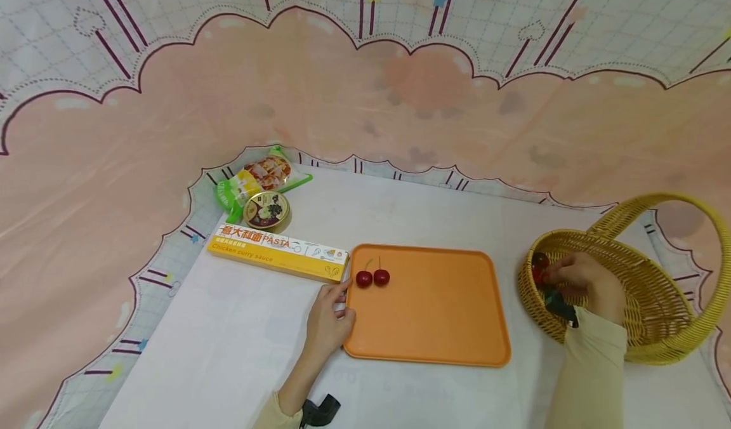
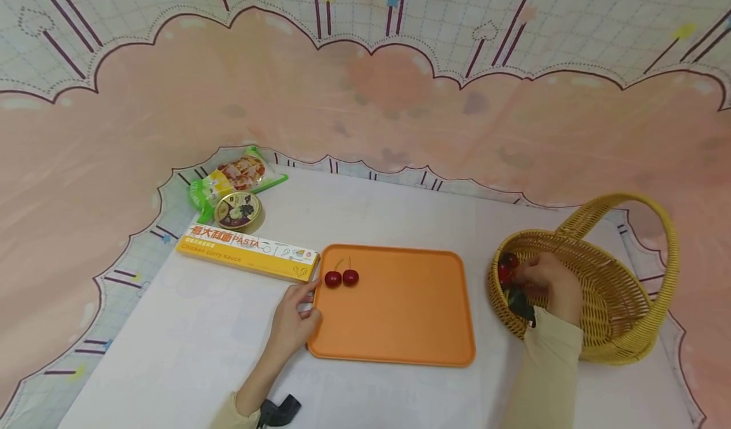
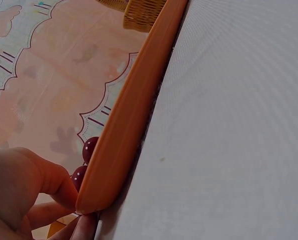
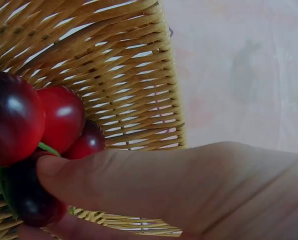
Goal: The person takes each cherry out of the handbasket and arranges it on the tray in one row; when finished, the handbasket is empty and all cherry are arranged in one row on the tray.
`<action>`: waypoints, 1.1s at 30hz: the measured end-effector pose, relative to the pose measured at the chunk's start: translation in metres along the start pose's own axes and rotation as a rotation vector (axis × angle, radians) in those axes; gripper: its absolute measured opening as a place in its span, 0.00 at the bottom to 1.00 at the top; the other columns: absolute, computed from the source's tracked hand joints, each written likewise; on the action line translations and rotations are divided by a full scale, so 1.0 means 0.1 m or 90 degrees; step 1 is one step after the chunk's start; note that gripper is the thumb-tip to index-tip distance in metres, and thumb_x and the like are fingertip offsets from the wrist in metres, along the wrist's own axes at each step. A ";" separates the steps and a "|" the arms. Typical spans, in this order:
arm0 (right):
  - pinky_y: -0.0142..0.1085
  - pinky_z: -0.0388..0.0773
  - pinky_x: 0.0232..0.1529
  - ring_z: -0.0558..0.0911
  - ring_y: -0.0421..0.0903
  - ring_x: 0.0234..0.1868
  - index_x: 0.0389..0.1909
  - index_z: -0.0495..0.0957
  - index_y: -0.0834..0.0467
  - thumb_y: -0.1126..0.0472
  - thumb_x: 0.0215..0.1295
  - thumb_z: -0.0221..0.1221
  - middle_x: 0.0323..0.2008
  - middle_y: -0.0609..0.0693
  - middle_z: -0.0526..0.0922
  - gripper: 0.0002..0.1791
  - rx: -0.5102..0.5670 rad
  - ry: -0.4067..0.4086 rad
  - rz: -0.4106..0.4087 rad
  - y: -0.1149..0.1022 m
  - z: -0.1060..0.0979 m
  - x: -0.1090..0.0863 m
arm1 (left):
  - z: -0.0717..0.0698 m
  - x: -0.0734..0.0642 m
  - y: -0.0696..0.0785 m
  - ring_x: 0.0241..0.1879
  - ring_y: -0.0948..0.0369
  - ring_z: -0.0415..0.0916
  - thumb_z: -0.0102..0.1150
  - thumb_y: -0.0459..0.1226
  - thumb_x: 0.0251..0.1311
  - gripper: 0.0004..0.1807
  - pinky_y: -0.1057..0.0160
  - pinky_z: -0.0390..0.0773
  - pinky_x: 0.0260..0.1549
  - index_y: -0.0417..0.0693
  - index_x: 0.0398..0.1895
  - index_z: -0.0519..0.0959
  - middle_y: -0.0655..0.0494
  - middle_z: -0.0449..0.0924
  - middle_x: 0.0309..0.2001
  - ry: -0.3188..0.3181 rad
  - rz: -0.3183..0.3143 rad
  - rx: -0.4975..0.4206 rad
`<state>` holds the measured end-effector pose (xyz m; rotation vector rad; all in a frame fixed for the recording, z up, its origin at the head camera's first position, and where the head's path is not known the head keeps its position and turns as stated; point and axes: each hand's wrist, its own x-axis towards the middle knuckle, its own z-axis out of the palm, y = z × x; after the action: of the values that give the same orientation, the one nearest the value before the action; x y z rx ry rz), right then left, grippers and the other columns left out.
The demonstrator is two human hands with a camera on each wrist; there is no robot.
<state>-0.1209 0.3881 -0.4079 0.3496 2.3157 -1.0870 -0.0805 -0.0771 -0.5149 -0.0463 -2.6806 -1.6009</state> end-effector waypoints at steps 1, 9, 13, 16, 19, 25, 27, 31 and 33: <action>0.38 0.84 0.39 0.81 0.44 0.38 0.46 0.76 0.80 0.69 0.65 0.57 0.38 0.55 0.83 0.16 0.003 0.005 0.001 0.00 0.00 0.00 | 0.00 0.00 0.00 0.43 0.56 0.75 0.58 0.25 0.47 0.30 0.67 0.85 0.37 0.41 0.59 0.79 0.47 0.74 0.47 0.001 -0.001 0.001; 0.36 0.83 0.35 0.82 0.42 0.34 0.52 0.72 0.80 0.64 0.65 0.59 0.36 0.54 0.83 0.23 -0.020 0.071 -0.022 -0.04 -0.03 -0.10 | 0.00 0.00 0.02 0.43 0.55 0.75 0.58 0.25 0.47 0.30 0.65 0.85 0.37 0.40 0.59 0.79 0.47 0.74 0.47 0.000 0.003 0.006; 0.30 0.80 0.35 0.81 0.38 0.34 0.56 0.69 0.80 0.63 0.66 0.60 0.40 0.55 0.83 0.26 -0.012 0.135 -0.080 -0.13 0.04 -0.16 | -0.01 0.00 0.03 0.42 0.56 0.74 0.58 0.25 0.46 0.30 0.66 0.85 0.37 0.40 0.59 0.79 0.47 0.74 0.47 0.000 -0.004 0.005; 0.27 0.77 0.36 0.77 0.34 0.37 0.56 0.72 0.76 0.62 0.66 0.61 0.47 0.62 0.81 0.25 -0.005 0.199 -0.151 -0.23 0.18 -0.18 | -0.02 0.01 0.03 0.43 0.56 0.74 0.58 0.24 0.47 0.30 0.65 0.85 0.37 0.40 0.59 0.79 0.47 0.73 0.47 -0.002 -0.008 0.004; 0.27 0.76 0.33 0.75 0.32 0.37 0.55 0.75 0.73 0.62 0.65 0.62 0.48 0.65 0.79 0.22 0.011 0.238 -0.217 -0.36 0.38 -0.14 | -0.03 0.01 0.03 0.43 0.55 0.74 0.58 0.24 0.47 0.30 0.65 0.85 0.38 0.40 0.59 0.78 0.46 0.73 0.48 -0.003 -0.009 0.006; 0.25 0.79 0.35 0.82 0.43 0.38 0.51 0.79 0.70 0.68 0.61 0.64 0.48 0.67 0.80 0.18 0.063 0.211 -0.300 -0.70 0.86 0.04 | -0.03 0.03 0.02 0.44 0.54 0.75 0.58 0.24 0.48 0.29 0.64 0.85 0.38 0.40 0.59 0.78 0.45 0.73 0.49 -0.004 -0.007 0.007; 0.26 0.80 0.35 0.83 0.50 0.40 0.50 0.79 0.69 0.69 0.60 0.65 0.49 0.67 0.79 0.17 0.072 0.181 -0.301 -0.81 1.07 0.13 | -0.03 0.03 0.02 0.44 0.54 0.75 0.58 0.24 0.48 0.29 0.64 0.85 0.38 0.40 0.59 0.78 0.45 0.73 0.49 -0.002 -0.005 0.005; 0.30 0.82 0.35 0.83 0.55 0.40 0.48 0.79 0.69 0.68 0.57 0.67 0.46 0.66 0.81 0.18 0.094 0.135 -0.271 -0.94 1.50 0.33 | -0.03 0.02 0.02 0.44 0.54 0.75 0.57 0.24 0.48 0.29 0.64 0.85 0.38 0.40 0.59 0.78 0.46 0.73 0.48 -0.006 -0.007 0.003; 0.32 0.83 0.35 0.84 0.54 0.40 0.48 0.79 0.68 0.67 0.56 0.68 0.45 0.64 0.82 0.18 0.105 0.121 -0.247 -0.98 1.69 0.39 | -0.02 0.01 0.02 0.44 0.54 0.75 0.57 0.24 0.48 0.30 0.64 0.85 0.38 0.40 0.59 0.78 0.46 0.73 0.48 -0.008 -0.009 0.004</action>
<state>-0.1343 0.1955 -0.4569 0.0645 2.5347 -1.4948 -0.0814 -0.0783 -0.5119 -0.0380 -2.7015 -1.6019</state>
